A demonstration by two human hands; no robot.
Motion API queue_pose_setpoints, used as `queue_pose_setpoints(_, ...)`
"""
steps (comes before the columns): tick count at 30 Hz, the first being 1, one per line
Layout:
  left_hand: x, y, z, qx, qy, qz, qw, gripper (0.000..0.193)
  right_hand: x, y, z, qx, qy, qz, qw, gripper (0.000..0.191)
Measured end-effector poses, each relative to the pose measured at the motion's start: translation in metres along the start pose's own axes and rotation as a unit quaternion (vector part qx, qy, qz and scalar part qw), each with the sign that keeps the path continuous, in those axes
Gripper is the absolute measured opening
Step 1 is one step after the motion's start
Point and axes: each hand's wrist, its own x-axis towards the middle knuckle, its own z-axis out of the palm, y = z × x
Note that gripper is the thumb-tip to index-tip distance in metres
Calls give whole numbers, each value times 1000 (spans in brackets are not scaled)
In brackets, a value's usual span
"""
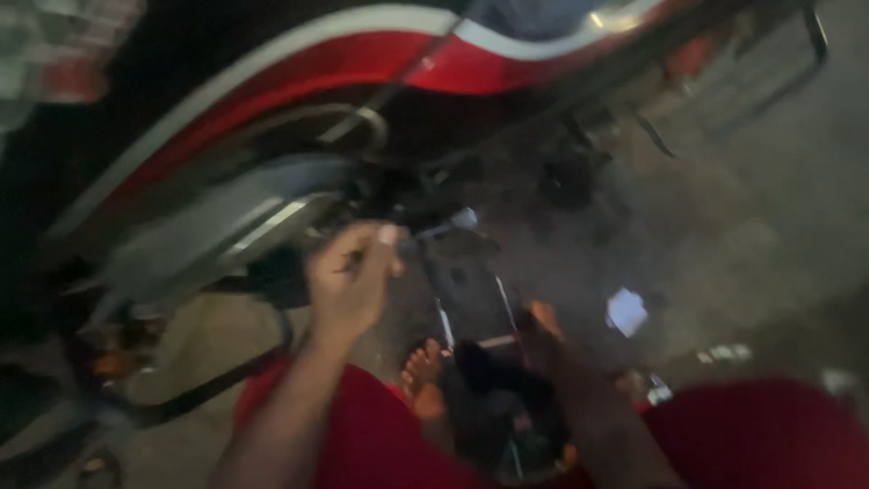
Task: The person wipes the motorcycle engine area with a cloth, then uses a screwdriver to tighten screws on the engine casing. The person reattaches a side panel to the motorcycle.
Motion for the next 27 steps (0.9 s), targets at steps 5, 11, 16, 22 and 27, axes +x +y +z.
queue_pose_setpoints(5,8,-2,-6,-44,34,-11,998,21,-62,-28,13,-37,-55,55,996,13)
queue_pose_setpoints(11,14,3,0,72,20,-8,997,32,-109,-66,32,-8,-69,73,995,14)
queue_pose_setpoints(16,0,-3,8,268,-173,32,947,34,-122,-98,48,16,-91,59,994,17)
queue_pose_setpoints(22,-9,-33,36,461,-333,48,822,38,-126,-117,49,25,-137,29,990,20)
queue_pose_setpoints(27,-21,-41,58,450,-387,47,803,40,-134,-137,15,-7,-197,-10,980,23)
